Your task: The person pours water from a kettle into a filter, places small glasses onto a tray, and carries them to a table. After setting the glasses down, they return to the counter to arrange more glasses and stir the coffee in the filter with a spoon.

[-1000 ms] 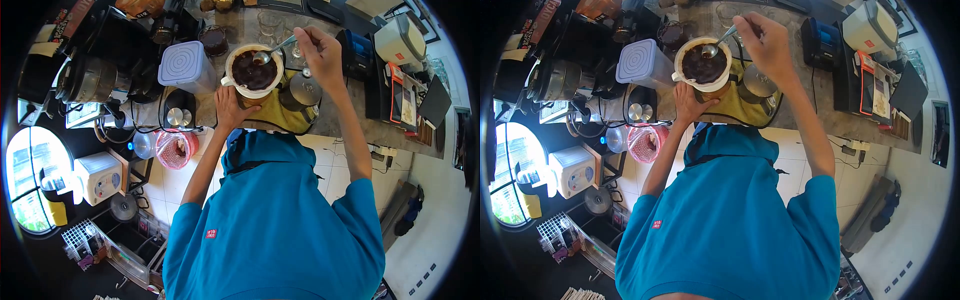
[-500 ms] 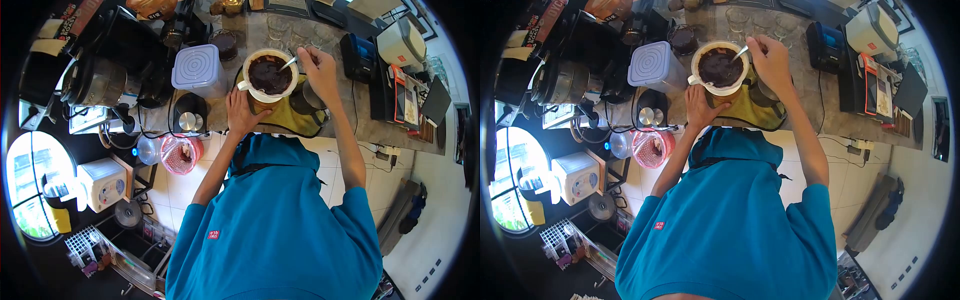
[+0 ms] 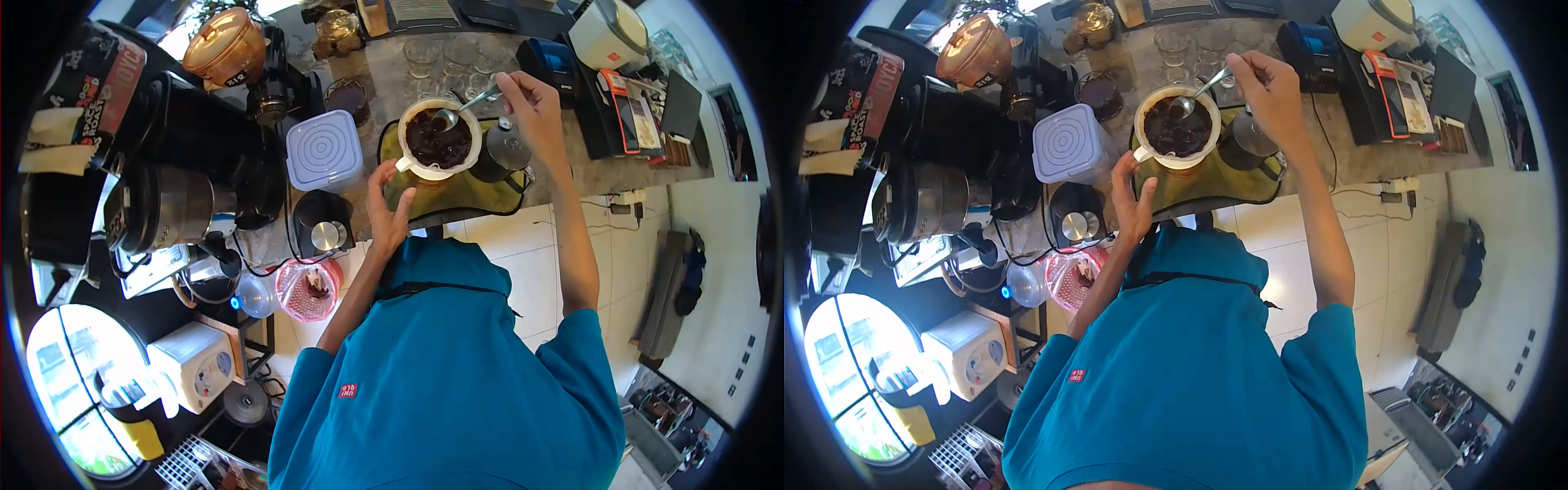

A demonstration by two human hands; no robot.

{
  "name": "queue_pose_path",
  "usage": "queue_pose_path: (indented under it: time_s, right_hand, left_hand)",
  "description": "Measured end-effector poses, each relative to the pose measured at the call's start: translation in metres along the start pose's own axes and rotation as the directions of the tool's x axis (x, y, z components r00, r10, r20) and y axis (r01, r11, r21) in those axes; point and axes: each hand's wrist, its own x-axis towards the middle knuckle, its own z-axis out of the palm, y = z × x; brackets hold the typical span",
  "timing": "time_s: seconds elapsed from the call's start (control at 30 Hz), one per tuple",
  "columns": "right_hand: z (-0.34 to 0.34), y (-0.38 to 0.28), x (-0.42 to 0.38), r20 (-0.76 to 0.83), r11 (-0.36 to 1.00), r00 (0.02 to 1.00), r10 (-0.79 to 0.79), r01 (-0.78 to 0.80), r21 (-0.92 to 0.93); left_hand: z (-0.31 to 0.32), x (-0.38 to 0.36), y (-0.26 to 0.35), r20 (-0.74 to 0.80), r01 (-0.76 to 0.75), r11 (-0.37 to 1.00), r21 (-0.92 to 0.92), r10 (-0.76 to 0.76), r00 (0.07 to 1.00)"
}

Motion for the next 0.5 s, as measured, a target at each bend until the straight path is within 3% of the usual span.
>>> queue_pose_path:
  time_s: [0.07, 0.13, 0.2, 0.23, 0.3, 0.37, 0.43, 0.5]
  right_hand:
    - [0.003, -0.017, -0.010, -0.033, 0.992, 0.998, -0.053, 0.049, -0.117]
    - [0.002, -0.032, -0.021, -0.056, 0.969, 0.993, -0.105, 0.090, -0.231]
    - [0.003, -0.044, -0.029, 0.006, 0.902, 0.987, -0.161, 0.149, -0.405]
    - [0.005, -0.045, -0.032, -0.002, 0.900, 0.987, -0.159, 0.145, -0.411]
    - [0.011, -0.044, -0.037, 0.012, 0.832, 0.953, -0.304, 0.271, -0.483]
    - [0.015, -0.038, -0.041, 0.018, 0.821, 0.949, -0.315, 0.282, -0.496]
    - [0.020, -0.028, -0.044, 0.028, 0.810, 0.943, -0.332, 0.300, -0.503]
    - [0.025, -0.016, -0.046, -0.011, 0.827, 0.965, -0.261, 0.217, -0.519]
  left_hand:
    - [-0.001, 0.005, 0.005, 0.030, -0.018, 0.999, -0.042, 0.019, 0.999]
    - [0.002, 0.009, 0.009, 0.002, 0.007, 0.981, -0.195, -0.007, 1.000]
    - [0.002, 0.015, 0.010, 0.022, -0.012, 0.975, -0.224, 0.018, 1.000]
    - [0.002, 0.019, 0.011, 0.031, -0.032, 0.968, -0.249, 0.041, 0.999]
    - [0.005, 0.024, 0.018, 0.017, -0.046, 0.961, -0.274, 0.052, 0.998]
    - [0.007, 0.027, 0.019, 0.001, -0.058, 0.953, -0.296, 0.061, 0.998]
    - [0.008, 0.033, 0.017, 0.003, -0.134, 0.971, -0.198, 0.137, 0.991]
    - [0.006, 0.036, 0.020, 0.037, -0.120, 0.974, -0.193, 0.130, 0.991]
